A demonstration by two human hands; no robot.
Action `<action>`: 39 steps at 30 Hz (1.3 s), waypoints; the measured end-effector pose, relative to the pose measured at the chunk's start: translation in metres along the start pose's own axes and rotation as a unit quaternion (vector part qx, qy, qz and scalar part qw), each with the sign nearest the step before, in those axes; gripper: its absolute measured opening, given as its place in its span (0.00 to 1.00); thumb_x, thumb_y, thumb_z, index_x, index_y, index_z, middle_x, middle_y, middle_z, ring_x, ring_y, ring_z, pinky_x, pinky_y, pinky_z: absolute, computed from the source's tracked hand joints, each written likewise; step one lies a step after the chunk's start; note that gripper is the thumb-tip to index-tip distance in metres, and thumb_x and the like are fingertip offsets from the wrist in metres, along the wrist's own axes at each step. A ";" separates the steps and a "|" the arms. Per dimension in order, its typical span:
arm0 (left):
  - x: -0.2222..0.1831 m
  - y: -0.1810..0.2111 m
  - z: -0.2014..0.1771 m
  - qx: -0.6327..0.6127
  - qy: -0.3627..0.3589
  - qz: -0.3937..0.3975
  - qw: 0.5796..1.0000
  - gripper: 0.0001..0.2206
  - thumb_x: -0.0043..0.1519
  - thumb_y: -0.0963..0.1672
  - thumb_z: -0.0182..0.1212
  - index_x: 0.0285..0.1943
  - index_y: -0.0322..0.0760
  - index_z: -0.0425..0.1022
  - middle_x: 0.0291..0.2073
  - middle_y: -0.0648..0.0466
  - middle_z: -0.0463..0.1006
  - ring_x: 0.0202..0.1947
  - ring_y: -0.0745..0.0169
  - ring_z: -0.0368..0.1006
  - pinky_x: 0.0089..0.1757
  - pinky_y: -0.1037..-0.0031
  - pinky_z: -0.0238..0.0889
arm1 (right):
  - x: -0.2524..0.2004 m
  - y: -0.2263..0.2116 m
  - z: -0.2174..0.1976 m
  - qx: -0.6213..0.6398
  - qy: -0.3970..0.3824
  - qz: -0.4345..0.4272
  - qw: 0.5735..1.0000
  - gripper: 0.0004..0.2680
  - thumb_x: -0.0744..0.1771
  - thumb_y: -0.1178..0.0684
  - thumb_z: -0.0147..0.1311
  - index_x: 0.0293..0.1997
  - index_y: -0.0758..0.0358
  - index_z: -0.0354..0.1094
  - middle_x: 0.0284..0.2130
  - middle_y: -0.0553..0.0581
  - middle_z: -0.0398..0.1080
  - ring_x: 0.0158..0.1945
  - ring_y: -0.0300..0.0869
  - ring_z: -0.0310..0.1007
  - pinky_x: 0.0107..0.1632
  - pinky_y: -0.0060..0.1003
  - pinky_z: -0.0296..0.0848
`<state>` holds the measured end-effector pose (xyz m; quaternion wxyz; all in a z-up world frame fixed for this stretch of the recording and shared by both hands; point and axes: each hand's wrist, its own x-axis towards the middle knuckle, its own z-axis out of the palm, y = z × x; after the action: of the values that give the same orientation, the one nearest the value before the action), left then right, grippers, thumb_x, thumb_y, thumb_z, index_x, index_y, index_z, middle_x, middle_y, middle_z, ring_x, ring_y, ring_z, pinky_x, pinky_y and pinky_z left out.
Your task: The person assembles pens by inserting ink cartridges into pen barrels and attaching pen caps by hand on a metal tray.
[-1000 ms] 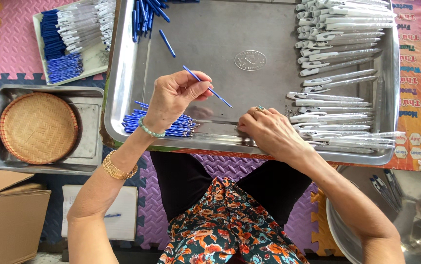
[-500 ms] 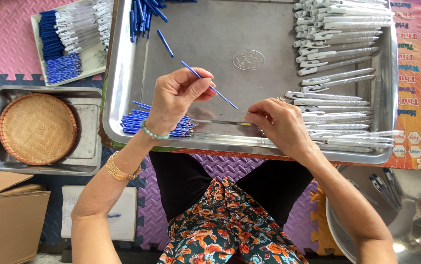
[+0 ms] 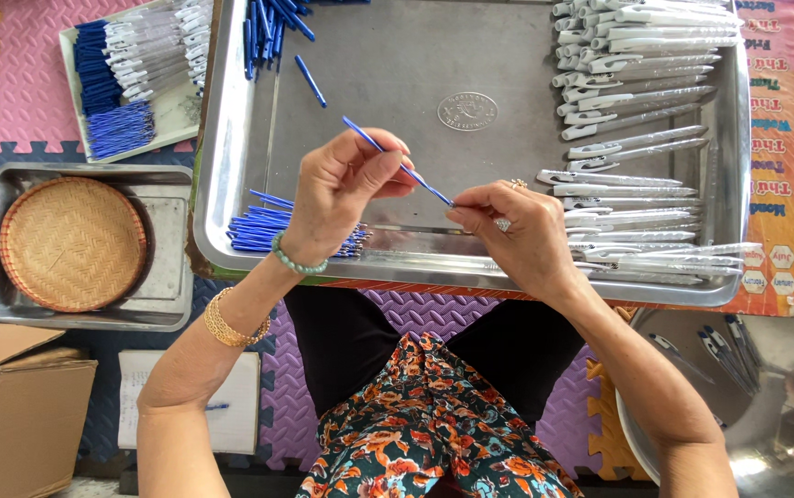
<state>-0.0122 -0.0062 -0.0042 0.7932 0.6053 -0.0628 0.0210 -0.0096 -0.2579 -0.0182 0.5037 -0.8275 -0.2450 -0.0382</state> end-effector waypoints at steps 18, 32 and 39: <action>0.008 -0.010 0.014 -0.121 0.047 0.006 0.992 0.14 0.77 0.45 0.58 0.68 0.34 0.75 0.42 0.48 0.82 0.50 0.50 0.87 0.50 0.53 0.86 | 0.001 0.071 -0.114 -0.369 -0.175 0.131 0.903 0.12 0.71 0.45 0.62 0.62 0.49 0.75 0.52 0.62 0.77 0.57 0.63 0.79 0.56 0.60 0.80; 0.010 0.006 0.010 -0.070 0.029 -0.006 0.997 0.14 0.76 0.48 0.59 0.68 0.41 0.76 0.43 0.54 0.81 0.48 0.58 0.87 0.46 0.65 0.88 | 0.016 0.093 -0.126 -0.304 -0.205 0.125 0.922 0.14 0.69 0.47 0.65 0.60 0.56 0.77 0.44 0.56 0.80 0.46 0.52 0.80 0.49 0.52 0.75; 0.024 0.001 0.014 -0.139 0.037 0.076 0.987 0.15 0.78 0.46 0.59 0.72 0.38 0.75 0.46 0.48 0.82 0.53 0.51 0.87 0.51 0.53 0.87 | 0.010 0.017 -0.082 -0.170 -0.012 -0.071 0.983 0.09 0.69 0.53 0.73 0.54 0.51 0.84 0.44 0.51 0.81 0.46 0.47 0.83 0.53 0.42 0.79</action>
<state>0.0107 -0.0208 0.0037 0.8676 0.4813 -0.0813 0.0948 0.0220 -0.3305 0.0119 0.3489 -0.8819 -0.2990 -0.1052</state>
